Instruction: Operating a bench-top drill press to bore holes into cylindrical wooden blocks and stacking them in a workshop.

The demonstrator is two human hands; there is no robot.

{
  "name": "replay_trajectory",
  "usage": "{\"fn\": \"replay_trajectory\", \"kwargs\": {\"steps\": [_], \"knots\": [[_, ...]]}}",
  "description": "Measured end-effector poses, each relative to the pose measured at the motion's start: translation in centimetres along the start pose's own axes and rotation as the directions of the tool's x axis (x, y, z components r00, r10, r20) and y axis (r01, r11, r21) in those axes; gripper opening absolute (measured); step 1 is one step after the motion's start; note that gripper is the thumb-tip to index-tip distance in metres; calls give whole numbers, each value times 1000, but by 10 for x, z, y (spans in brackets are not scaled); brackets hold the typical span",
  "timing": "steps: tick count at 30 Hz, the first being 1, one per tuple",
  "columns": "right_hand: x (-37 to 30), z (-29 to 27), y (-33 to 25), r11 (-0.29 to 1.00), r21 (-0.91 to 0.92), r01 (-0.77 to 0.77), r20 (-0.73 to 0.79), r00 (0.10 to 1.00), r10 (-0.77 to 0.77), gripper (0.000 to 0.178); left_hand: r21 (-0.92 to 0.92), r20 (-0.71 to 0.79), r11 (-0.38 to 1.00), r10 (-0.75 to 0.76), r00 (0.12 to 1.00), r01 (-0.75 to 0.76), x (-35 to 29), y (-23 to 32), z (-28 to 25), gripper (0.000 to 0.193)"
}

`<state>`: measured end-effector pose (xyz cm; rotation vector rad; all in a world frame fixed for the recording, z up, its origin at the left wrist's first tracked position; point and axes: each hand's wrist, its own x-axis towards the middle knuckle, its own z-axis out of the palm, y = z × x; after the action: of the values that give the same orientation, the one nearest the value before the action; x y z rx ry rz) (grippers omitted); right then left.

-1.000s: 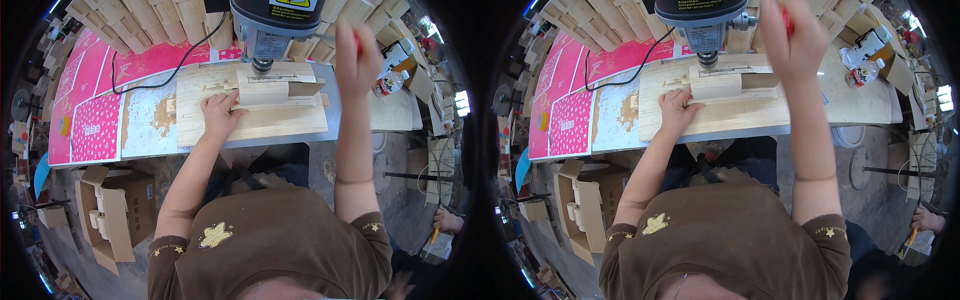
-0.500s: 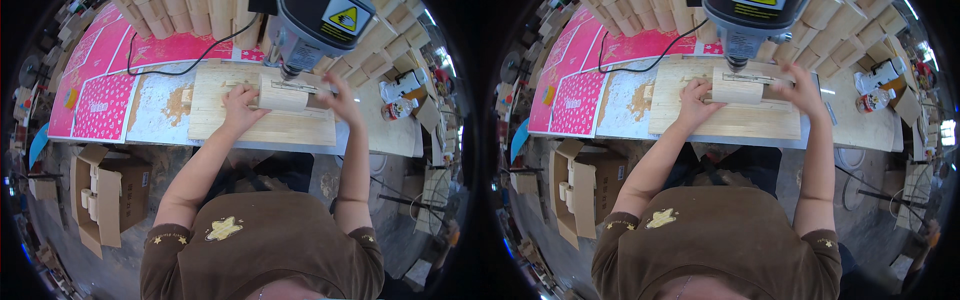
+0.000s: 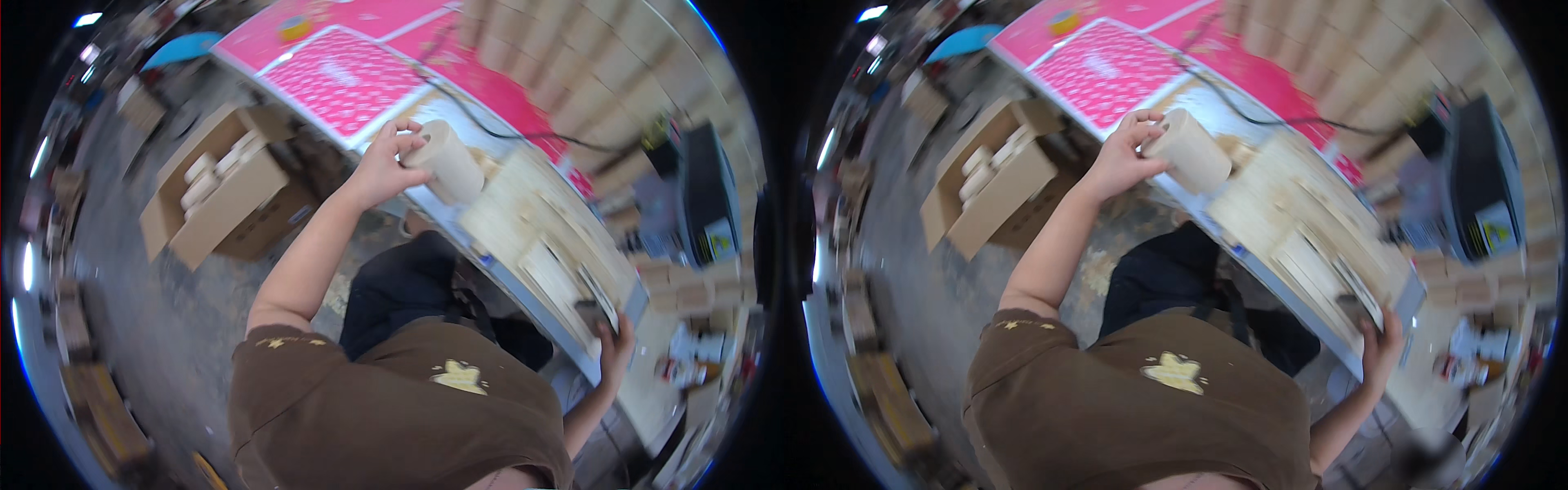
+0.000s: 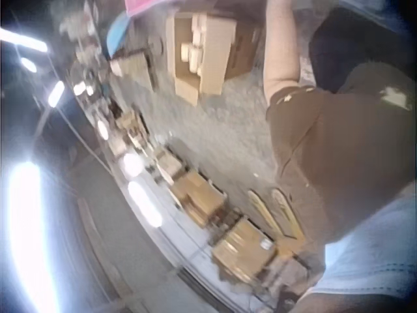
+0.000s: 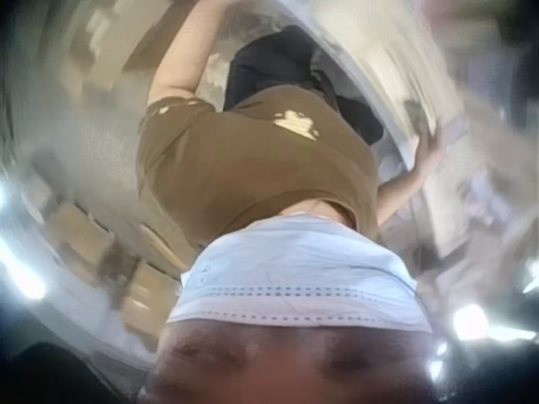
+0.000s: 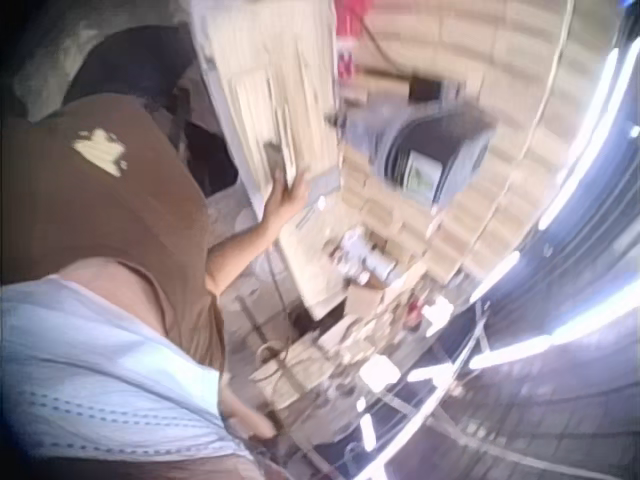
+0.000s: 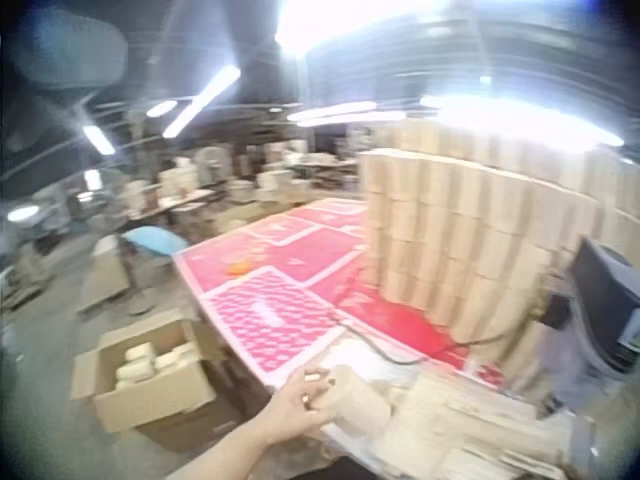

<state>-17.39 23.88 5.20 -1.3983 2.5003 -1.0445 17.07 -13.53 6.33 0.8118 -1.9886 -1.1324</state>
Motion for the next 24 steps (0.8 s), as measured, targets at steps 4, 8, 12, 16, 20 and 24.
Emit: {"fn": "replay_trajectory", "kwargs": {"steps": [4, 8, 12, 16, 20, 24], "knots": [[0, 1, 6, 992, 113, -48, 75, 996, 40, 29, -609, -335, 757, -516, 789, 236, -28, -40, -57, 38], [1, -1, 6, 987, 119, -107, 124, 988, 92, 25, -744, -605, 668, -682, 410, 13, -62, -102, -127, 49], [0, -1, 2, 980, 134, -147, 132, 983, 129, 23, -770, -631, 631, -775, 32, 95, -94, -163, -200, 52], [0, -1, -8, 952, 174, -251, 126, 965, 231, 20, -796, -601, 604, -796, -71, -32, -110, -217, -253, 51], [-1, -2, -20, 970, 70, -232, 88, 970, 226, 19, -735, -633, 658, -752, -180, -164, -117, -261, -292, 48], [-4, 2, -28, 969, 61, -239, 78, 969, 234, 19, -751, -658, 637, -745, -111, 172, -118, -297, -302, 40]]}}
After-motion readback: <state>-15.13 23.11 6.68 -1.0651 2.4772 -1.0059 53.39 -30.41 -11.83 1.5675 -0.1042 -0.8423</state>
